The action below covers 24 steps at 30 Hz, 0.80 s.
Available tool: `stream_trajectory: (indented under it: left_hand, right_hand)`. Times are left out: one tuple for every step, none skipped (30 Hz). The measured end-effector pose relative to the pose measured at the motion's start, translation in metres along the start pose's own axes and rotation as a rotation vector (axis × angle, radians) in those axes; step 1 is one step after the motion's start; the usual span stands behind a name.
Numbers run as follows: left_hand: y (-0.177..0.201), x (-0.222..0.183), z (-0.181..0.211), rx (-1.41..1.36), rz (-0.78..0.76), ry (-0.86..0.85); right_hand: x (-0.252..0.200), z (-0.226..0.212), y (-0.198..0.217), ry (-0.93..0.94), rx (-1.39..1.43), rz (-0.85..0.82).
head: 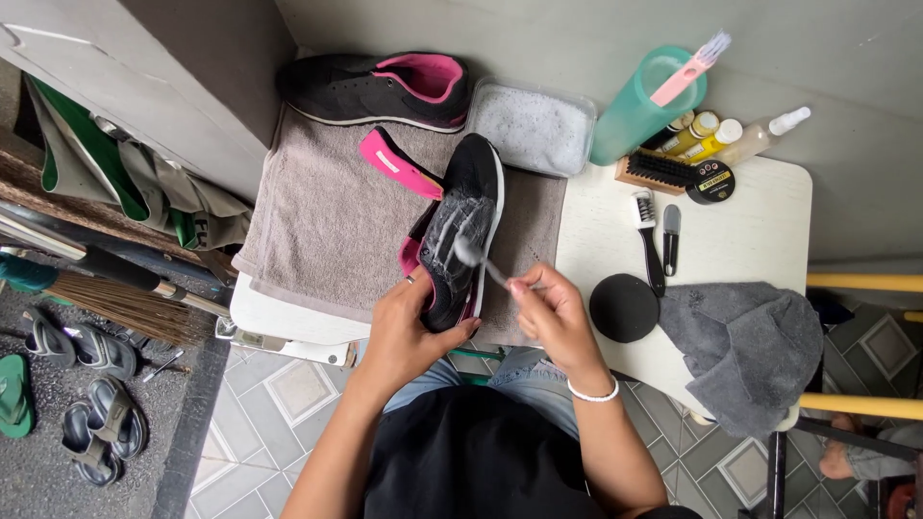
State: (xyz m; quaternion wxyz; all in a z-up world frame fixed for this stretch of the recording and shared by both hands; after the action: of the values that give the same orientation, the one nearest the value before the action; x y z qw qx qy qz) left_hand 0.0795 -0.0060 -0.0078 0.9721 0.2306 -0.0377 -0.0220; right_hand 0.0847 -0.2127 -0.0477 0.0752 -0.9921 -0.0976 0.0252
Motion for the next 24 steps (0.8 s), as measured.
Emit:
stream_trajectory:
  left_hand:
    - [-0.003, -0.002, 0.000, 0.001, -0.007, -0.002]
    - [-0.004, -0.002, 0.001, 0.022, 0.001, -0.021]
    - [-0.004, -0.002, 0.003, 0.044, 0.010, -0.040]
    - [-0.004, -0.003, 0.005, 0.045, 0.009, -0.046]
    - [-0.004, -0.003, 0.006, 0.046, 0.012, -0.048]
    - [-0.003, -0.002, 0.009, 0.045, 0.020, -0.052]
    - [-0.003, 0.000, 0.011, 0.047, 0.025, -0.059]
    - [-0.001, -0.001, 0.010, 0.024, 0.028, -0.041]
    - [0.001, -0.002, 0.009, 0.002, 0.032, -0.022]
    - [0.002, -0.002, 0.011, 0.002, 0.033, -0.024]
    - [0.001, -0.002, 0.012, -0.018, 0.029, -0.016]
    - [0.001, -0.003, 0.013, -0.040, 0.024, -0.005]
    - [0.000, -0.002, 0.011, -0.039, 0.023, -0.004]
    - [-0.002, -0.002, 0.011, 0.006, 0.020, -0.022]
    - [-0.003, -0.002, 0.011, 0.052, 0.017, -0.040]
    - [-0.003, -0.002, 0.013, 0.053, 0.017, -0.045]
    - [-0.002, -0.001, 0.016, 0.060, 0.015, -0.049]
    - [-0.002, -0.001, 0.019, 0.067, 0.011, -0.052]
    - [-0.002, -0.001, 0.018, 0.067, 0.010, -0.057]
    - [-0.002, -0.001, 0.016, 0.062, 0.006, -0.048]
    - [-0.002, -0.001, 0.014, 0.056, 0.001, -0.039]
    - [-0.001, 0.000, 0.018, 0.056, 0.002, -0.042]
    - [0.000, 0.001, 0.021, 0.049, 0.004, -0.040]
    - [0.001, 0.001, 0.023, 0.041, 0.008, -0.033]
  right_hand:
    - [0.005, -0.005, 0.002, 0.000, 0.002, 0.007]
    - [0.014, -0.015, 0.007, 0.053, -0.070, 0.049]
    - [0.022, -0.025, 0.011, 0.107, -0.141, 0.091]
    - [0.025, -0.028, 0.008, 0.112, -0.140, 0.093]
    - [0.029, -0.033, 0.004, 0.144, -0.227, 0.082]
    - [0.034, -0.039, 0.000, 0.180, -0.315, 0.067]
    - [0.031, -0.039, -0.003, 0.189, -0.316, 0.066]
    - [0.027, -0.035, -0.011, 0.162, -0.301, 0.011]
    - [0.023, -0.030, -0.019, 0.135, -0.287, -0.043]
    - [0.018, -0.030, -0.018, 0.138, -0.287, -0.044]
    - [0.013, -0.025, -0.019, 0.083, -0.194, -0.073]
    - [0.008, -0.020, -0.021, 0.024, -0.100, -0.101]
    - [0.011, -0.021, -0.016, 0.024, -0.099, -0.100]
    - [0.012, -0.021, -0.011, 0.014, -0.048, -0.083]
    - [0.014, -0.021, -0.005, 0.004, 0.004, -0.066]
    - [0.018, -0.022, 0.000, 0.009, 0.004, -0.064]
    - [0.022, -0.025, 0.010, 0.037, 0.010, 0.002]
    - [0.025, -0.029, 0.020, 0.065, 0.015, 0.069]
    - [0.027, -0.031, 0.019, 0.069, 0.015, 0.072]
    - [0.028, -0.034, 0.021, 0.086, -0.052, 0.092]
    - [0.029, -0.036, 0.022, 0.102, -0.119, 0.113]
    - [0.027, -0.033, 0.019, 0.105, -0.121, 0.114]
    - [0.026, -0.029, 0.014, 0.101, -0.182, 0.081]
    - [0.024, -0.024, 0.008, 0.093, -0.244, 0.043]
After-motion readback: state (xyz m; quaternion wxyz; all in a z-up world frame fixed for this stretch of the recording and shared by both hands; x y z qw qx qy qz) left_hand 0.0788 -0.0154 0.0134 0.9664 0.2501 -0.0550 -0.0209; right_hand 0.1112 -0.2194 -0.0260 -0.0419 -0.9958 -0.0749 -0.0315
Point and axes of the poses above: each hand's wrist, its own x-axis towards the middle knuckle, its own y-axis out of the back of the hand, z = x × y, the point moved 8 cm from there along x, towards the middle knuckle, and after that the axes turned 5 degrees about y, right-handed, at the moved point
